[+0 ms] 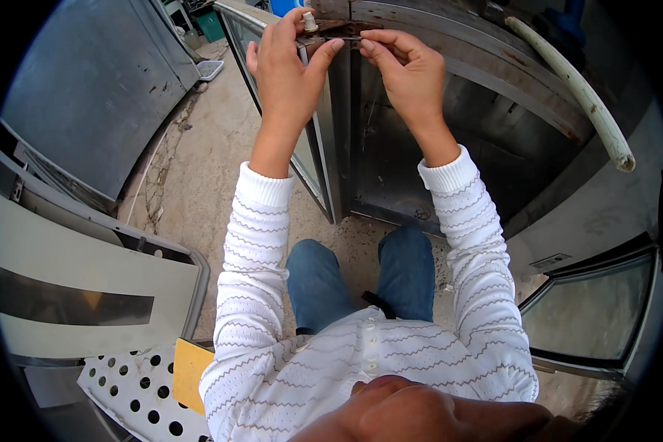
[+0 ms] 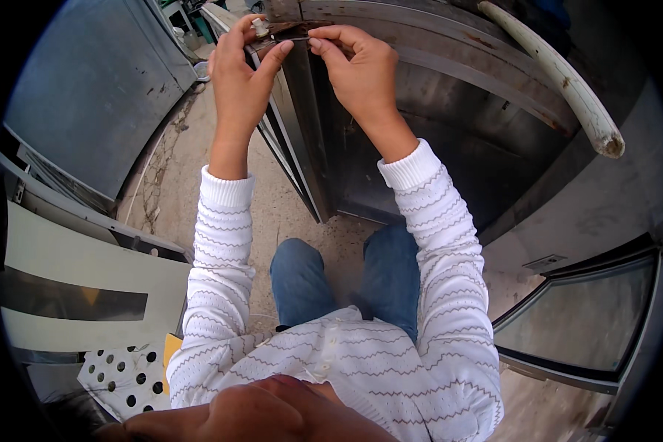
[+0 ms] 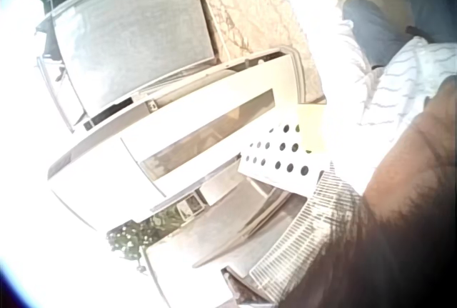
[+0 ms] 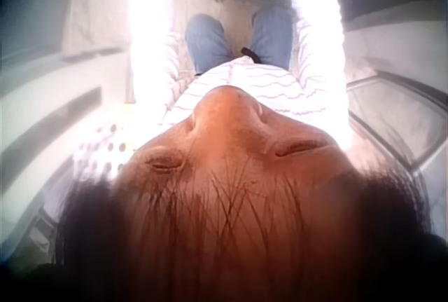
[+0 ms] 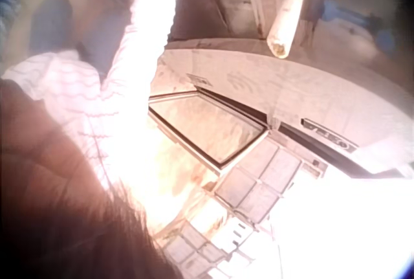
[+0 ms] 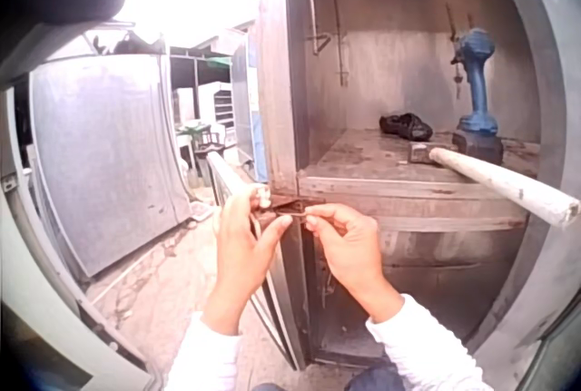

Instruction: The person uses a hammer and a metal pry bar to remove a glass door panel from a stainless steel appliance. They strike the hinge area with the hammer and pry the door away from the frame to detach it.

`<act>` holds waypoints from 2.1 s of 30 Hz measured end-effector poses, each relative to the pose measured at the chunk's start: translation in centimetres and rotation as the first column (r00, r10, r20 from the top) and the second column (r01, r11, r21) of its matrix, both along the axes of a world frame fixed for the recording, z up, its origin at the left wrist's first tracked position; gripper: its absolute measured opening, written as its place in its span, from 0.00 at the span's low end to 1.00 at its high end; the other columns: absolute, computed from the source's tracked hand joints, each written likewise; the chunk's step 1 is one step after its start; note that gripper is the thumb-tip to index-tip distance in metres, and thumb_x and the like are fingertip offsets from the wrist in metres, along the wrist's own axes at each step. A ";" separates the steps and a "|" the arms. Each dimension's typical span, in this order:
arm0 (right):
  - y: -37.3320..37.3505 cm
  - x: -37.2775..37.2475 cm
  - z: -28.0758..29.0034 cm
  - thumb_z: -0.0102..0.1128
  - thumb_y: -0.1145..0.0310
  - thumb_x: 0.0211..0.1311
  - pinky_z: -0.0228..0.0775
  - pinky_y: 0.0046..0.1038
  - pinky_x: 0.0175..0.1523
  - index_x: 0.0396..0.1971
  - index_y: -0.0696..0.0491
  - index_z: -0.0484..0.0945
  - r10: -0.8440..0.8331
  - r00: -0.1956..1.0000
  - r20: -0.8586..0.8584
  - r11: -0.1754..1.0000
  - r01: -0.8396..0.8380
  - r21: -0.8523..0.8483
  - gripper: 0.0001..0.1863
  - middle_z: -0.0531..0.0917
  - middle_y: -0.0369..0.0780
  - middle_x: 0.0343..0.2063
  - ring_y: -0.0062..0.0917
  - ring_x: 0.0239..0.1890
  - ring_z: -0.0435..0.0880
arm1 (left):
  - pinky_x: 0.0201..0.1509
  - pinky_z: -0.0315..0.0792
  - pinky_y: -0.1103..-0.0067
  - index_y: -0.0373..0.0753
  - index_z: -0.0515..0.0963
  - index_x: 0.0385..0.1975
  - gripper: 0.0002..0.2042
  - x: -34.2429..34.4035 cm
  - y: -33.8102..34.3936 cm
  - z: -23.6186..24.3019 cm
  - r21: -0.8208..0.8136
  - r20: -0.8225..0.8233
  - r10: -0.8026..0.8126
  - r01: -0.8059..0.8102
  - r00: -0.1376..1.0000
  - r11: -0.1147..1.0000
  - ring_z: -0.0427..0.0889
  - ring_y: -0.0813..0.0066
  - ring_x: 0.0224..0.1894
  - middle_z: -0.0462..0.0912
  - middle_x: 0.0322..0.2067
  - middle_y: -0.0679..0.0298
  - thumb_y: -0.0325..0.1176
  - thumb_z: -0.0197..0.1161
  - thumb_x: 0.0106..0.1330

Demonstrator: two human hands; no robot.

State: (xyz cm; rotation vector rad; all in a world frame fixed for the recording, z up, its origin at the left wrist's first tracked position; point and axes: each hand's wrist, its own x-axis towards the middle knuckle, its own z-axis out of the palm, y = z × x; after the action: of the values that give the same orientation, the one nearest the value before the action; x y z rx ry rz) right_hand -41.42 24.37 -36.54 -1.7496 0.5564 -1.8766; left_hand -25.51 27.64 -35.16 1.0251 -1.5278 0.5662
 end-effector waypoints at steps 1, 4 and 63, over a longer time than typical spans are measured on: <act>0.0 0.0 0.0 0.64 0.76 0.60 0.75 0.17 0.38 0.36 0.58 0.85 -0.054 0.998 -0.023 0.998 0.053 -0.034 0.06 0.88 0.37 0.28 0.15 0.31 0.85 | 0.52 0.66 0.70 0.43 0.76 0.52 0.25 0.0 0.0 0.0 0.003 -0.011 -0.005 0.005 1.000 1.000 0.79 0.65 0.45 0.81 0.38 0.60 0.44 0.72 0.55; -0.7 -0.2 0.2 0.65 0.75 0.58 0.75 0.18 0.38 0.36 0.56 0.86 -0.106 0.992 -0.068 0.988 0.097 -0.116 0.06 0.88 0.39 0.28 0.16 0.31 0.86 | 0.51 0.68 0.70 0.42 0.76 0.51 0.25 -0.1 0.0 0.0 0.008 -0.039 -0.021 0.021 0.999 1.000 0.80 0.64 0.44 0.81 0.38 0.60 0.43 0.73 0.55; 1.5 -1.4 3.3 0.62 0.60 0.59 0.73 0.30 0.27 0.23 0.51 0.78 -0.845 0.372 -0.385 0.515 0.365 -0.776 0.11 0.78 0.36 0.20 0.29 0.27 0.82 | 0.48 0.73 0.70 0.39 0.77 0.49 0.24 -0.5 -0.4 -0.2 -0.022 -0.115 -0.011 0.009 0.993 1.000 0.82 0.62 0.43 0.81 0.38 0.58 0.38 0.73 0.53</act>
State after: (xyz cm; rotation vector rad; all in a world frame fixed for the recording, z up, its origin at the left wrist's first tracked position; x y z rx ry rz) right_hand -42.85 25.91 -33.20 -3.1685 1.2597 -1.7943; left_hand -26.04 27.27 -35.40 1.0160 -1.4222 0.5072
